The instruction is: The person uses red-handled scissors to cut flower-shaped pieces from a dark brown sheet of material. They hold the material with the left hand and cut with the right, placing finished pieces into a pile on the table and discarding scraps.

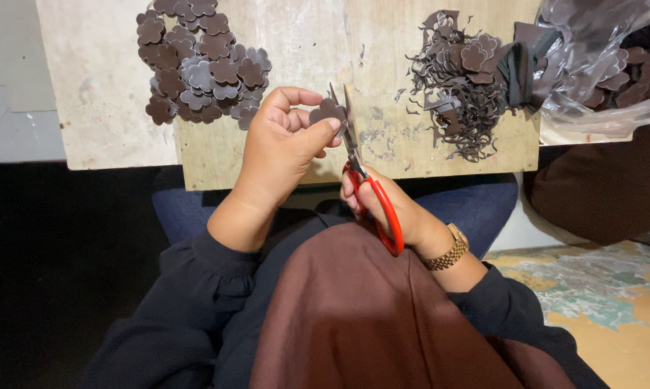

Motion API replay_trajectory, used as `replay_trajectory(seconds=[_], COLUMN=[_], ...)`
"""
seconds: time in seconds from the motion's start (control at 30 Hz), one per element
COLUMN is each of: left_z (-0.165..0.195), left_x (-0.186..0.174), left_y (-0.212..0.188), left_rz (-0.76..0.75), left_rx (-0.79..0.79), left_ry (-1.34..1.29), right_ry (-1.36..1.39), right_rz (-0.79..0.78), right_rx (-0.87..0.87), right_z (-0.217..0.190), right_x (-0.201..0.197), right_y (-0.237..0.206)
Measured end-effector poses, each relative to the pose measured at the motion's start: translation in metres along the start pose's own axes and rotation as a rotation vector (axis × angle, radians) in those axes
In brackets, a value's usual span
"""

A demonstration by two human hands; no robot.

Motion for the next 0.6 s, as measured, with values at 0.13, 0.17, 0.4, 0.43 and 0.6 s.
replay_trajectory(seconds=[0.13, 0.17, 0.4, 0.43, 0.6], left_z=[0.0017, 0.0019, 0.002, 0.0016, 0.0004], left_x=[0.0012, 0.0016, 0.0022, 0.0021, 0.0014], left_y=[-0.0009, -0.0008, -0.0009, -0.0005, 0.0014], left_rz=[-0.003, -0.003, -0.003, -0.004, -0.009], left_rx=[-0.013, -0.015, -0.007, -0.009, -0.009], left_ry=[-0.011, -0.009, 0.017, 0.011, -0.009], right_ry=[-0.052, -0.06, -0.093, -0.067, 0.004], right_rz=[-0.023, -0.021, -0.012, -0.013, 0.001], right_rx=[-0.015, -0.011, 0.004, 0.015, 0.019], right_z=[-0.0007, -0.0007, 0.0, 0.0005, -0.0003], right_x=[-0.0014, -0.002, -0.0027, -0.0026, -0.0015], right_y=[-0.0009, -0.0012, -0.0015, -0.0018, -0.0019])
Point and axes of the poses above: each hand's wrist, its own y-axis towards the middle knuckle, its own x-axis out of the palm, z = x × y, the point moved 5 cm from there along y, towards the middle knuckle, and after that the axes turned 14 degrees about -y, right-handed, at the moved point
